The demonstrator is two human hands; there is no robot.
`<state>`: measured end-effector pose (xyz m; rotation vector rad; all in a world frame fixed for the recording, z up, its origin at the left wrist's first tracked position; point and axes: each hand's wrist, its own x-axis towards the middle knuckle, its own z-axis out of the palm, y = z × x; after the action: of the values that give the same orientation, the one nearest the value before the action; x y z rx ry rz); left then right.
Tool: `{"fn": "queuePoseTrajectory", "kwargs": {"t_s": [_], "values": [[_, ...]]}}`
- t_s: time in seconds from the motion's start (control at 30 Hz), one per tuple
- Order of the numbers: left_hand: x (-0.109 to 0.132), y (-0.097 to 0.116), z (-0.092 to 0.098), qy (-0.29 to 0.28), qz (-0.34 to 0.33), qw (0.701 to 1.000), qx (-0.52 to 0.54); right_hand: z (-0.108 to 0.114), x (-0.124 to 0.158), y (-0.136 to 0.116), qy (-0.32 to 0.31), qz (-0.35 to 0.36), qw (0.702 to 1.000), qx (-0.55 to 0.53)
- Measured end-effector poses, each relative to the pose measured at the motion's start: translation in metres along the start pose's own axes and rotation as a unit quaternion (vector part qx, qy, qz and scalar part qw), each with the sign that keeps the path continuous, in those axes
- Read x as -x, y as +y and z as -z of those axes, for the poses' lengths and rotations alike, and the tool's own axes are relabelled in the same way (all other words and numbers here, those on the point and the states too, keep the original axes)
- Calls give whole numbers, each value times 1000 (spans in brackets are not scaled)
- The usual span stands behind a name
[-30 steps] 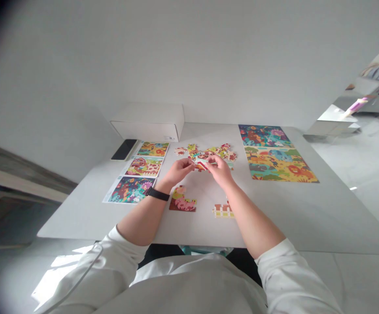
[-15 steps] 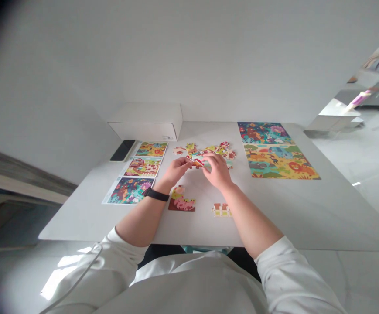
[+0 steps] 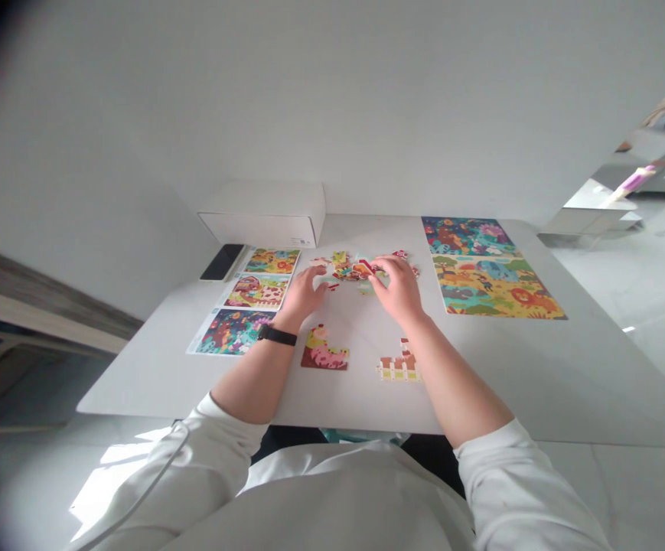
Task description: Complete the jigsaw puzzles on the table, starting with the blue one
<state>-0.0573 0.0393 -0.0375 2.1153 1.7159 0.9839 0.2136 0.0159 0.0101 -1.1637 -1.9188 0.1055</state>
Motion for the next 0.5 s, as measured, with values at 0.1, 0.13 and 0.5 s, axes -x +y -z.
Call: {"fn": "queuePoseTrajectory", "kwargs": {"t_s": [0.1, 0.13, 0.5], "values": [[-1, -3, -5, -55, 16, 998, -34, -1, -13, 1, -72, 1, 997, 9], [-2, -4, -6, -66, 19, 997, -42, -5, -17, 2, -98, -1, 995, 12], [0, -5, -10, -65, -2, 995, -71, -71, 1, 26, -150, 15, 988, 14]]}}
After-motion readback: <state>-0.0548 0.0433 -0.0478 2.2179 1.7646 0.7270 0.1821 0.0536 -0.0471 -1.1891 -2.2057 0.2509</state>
